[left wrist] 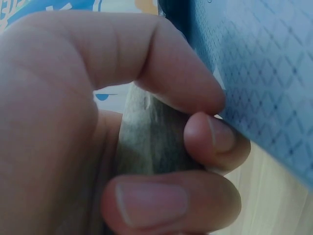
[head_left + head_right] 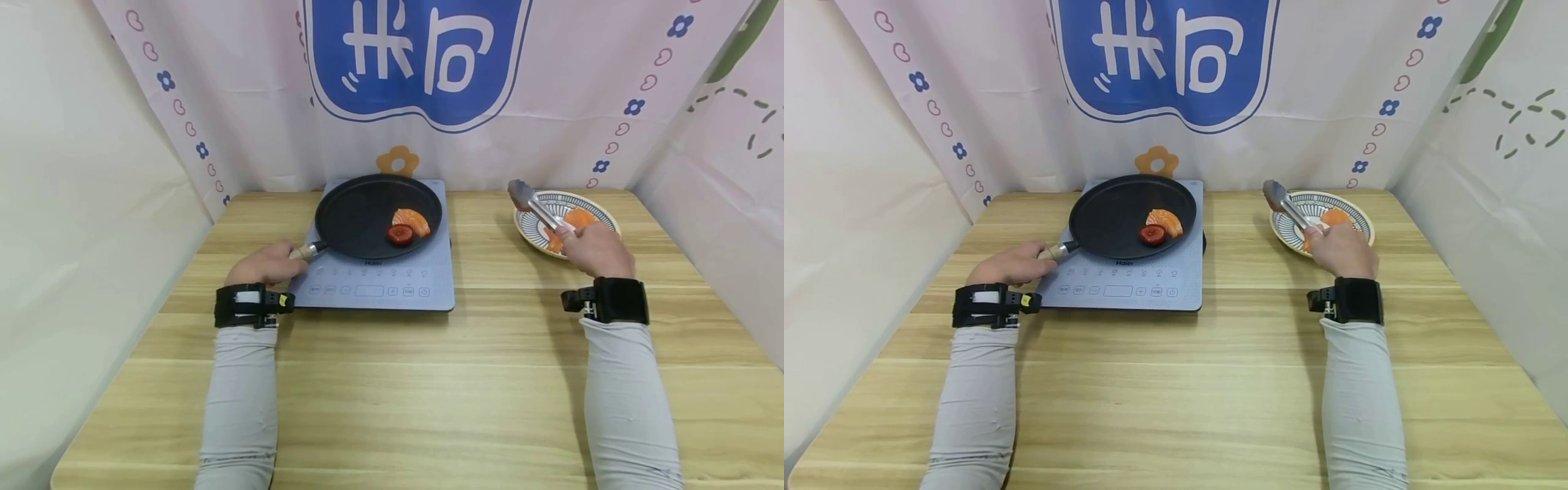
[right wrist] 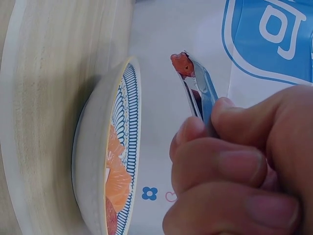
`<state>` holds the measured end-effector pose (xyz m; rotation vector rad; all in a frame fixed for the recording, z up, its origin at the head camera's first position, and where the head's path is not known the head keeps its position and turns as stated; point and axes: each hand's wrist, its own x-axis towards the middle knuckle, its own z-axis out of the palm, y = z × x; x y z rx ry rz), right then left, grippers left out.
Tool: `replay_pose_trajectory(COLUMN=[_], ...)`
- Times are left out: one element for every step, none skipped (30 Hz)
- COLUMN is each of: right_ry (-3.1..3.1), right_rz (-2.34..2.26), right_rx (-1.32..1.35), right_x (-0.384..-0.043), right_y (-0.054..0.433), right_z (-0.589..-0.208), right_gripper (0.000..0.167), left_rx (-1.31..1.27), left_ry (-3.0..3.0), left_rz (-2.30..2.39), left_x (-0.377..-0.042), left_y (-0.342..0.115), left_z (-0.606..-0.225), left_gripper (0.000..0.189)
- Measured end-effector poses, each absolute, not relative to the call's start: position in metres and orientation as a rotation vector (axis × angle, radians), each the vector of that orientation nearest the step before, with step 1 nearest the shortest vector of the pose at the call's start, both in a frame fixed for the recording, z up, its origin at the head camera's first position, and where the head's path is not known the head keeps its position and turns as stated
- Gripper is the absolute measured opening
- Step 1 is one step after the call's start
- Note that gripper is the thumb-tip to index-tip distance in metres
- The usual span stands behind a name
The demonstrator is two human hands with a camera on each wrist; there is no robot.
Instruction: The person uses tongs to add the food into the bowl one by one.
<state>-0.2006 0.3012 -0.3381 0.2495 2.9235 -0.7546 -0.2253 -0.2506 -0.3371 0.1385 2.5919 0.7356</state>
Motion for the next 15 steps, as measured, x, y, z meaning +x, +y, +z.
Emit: replay_pose_trajectory(right_ry=[2.924,2.924,2.925,2.93,2.935,2.938,2.941,2.945,2.951,2.957,2.962,2.968,2.972,2.976,2.983], right_rz=[-0.757,-0.76,-0.763,-0.763,-0.759,-0.754,-0.749,-0.745,-0.737,-0.732,-0.728,-0.723,-0.723,-0.722,-0.72], right_rx=[0.245,0.241,0.237,0.232,0.226,0.218,0.212,0.204,0.194,0.187,0.184,0.179,0.178,0.175,0.174], right_x=[-0.2007,-0.2008,-0.2008,-0.201,-0.201,-0.2008,-0.2008,-0.2006,-0.2003,-0.2,-0.1998,-0.1995,-0.1994,-0.1991,-0.1991], right_y=[0.3009,0.3005,0.3,0.2992,0.2987,0.298,0.2974,0.297,0.2966,0.2959,0.2951,0.2943,0.2937,0.2927,0.2916], right_z=[-0.3379,-0.3379,-0.3377,-0.3375,-0.3372,-0.3368,-0.3366,-0.3361,-0.3356,-0.3352,-0.3348,-0.3344,-0.3342,-0.3337,-0.3335], right_gripper=[0.067,0.067,0.067,0.066,0.065,0.065,0.065,0.065,0.066,0.066,0.067,0.067,0.067,0.067,0.067], left_rx=[0.136,0.135,0.134,0.124,0.124,0.123,0.122,0.122,0.121,0.121,0.131,0.129,0.129,0.129,0.133], left_ry=[2.593,2.595,2.597,2.6,2.6,2.599,2.598,2.597,2.595,2.594,2.591,2.591,2.592,2.592,2.592], left_rz=[0.735,0.734,0.733,0.733,0.733,0.733,0.735,0.737,0.739,0.741,0.741,0.742,0.741,0.74,0.738], left_x=[-0.2253,-0.225,-0.2249,-0.225,-0.2251,-0.225,-0.225,-0.2249,-0.2248,-0.2248,-0.2246,-0.2244,-0.2244,-0.2244,-0.2243], left_y=[-0.2507,-0.2505,-0.2505,-0.2504,-0.2506,-0.2507,-0.2507,-0.2507,-0.2506,-0.2506,-0.2506,-0.2504,-0.2504,-0.2502,-0.2504], left_z=[-0.3372,-0.3369,-0.3369,-0.337,-0.337,-0.3369,-0.3368,-0.3366,-0.3364,-0.3364,-0.3362,-0.3361,-0.3361,-0.3362,-0.336], left_gripper=[0.026,0.027,0.027,0.026,0.026,0.026,0.027,0.026,0.026,0.026,0.026,0.026,0.026,0.026,0.027])
